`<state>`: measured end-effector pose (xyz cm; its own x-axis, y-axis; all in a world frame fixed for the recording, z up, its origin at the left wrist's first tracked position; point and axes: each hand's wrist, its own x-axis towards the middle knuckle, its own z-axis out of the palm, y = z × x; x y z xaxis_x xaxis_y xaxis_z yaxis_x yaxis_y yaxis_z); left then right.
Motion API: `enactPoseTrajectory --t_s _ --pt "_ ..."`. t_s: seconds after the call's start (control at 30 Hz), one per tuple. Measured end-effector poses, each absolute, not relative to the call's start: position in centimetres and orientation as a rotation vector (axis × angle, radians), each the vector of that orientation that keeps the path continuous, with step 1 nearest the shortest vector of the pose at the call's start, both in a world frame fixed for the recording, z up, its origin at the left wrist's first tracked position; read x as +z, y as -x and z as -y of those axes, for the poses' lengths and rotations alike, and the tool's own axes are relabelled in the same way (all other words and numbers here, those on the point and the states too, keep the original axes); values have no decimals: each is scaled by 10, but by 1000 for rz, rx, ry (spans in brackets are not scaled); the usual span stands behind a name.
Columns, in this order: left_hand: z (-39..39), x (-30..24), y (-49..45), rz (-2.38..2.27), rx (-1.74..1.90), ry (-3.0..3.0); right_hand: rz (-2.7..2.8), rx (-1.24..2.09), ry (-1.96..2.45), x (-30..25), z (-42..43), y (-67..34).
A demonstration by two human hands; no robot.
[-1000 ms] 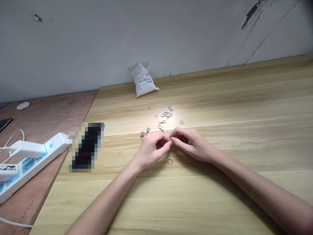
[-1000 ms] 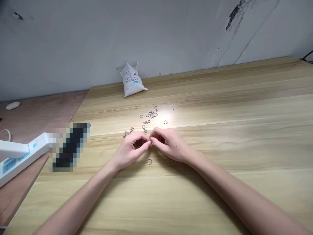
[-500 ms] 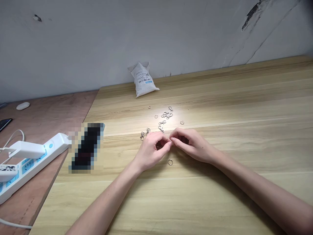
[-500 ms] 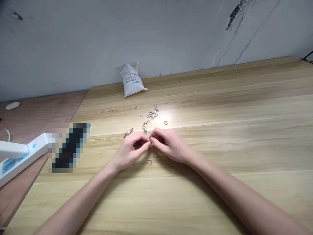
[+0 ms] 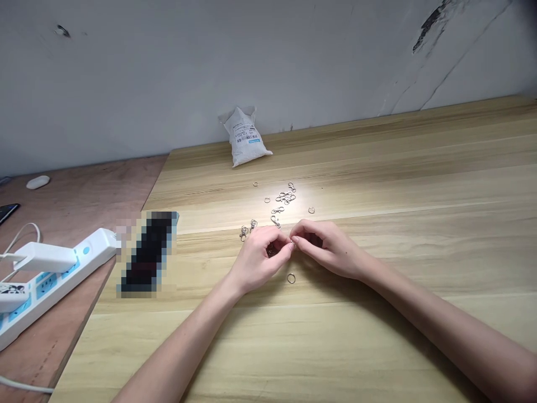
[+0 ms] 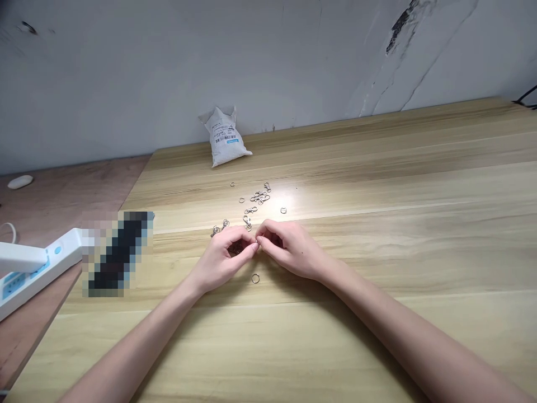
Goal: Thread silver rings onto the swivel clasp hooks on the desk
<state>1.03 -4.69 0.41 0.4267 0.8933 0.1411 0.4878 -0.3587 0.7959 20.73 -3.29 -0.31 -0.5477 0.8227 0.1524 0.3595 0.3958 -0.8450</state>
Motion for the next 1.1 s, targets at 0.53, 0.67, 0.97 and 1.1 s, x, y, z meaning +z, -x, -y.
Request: enactPoseTrajectory --t_s 0.53,0.67,0.97,1.1 --pt "47 6 -11 -1177 740 -2021 2088 1087 1018 0 33 -207" --pt "46 6 -10 -1178 723 -2026 2088 1093 1013 -1 33 -208" --pt "45 6 -10 -1168 697 -2034 2093 1112 1014 0 34 -208" --pt "45 7 -10 -1157 698 -2057 2084 1124 998 1 34 -208"
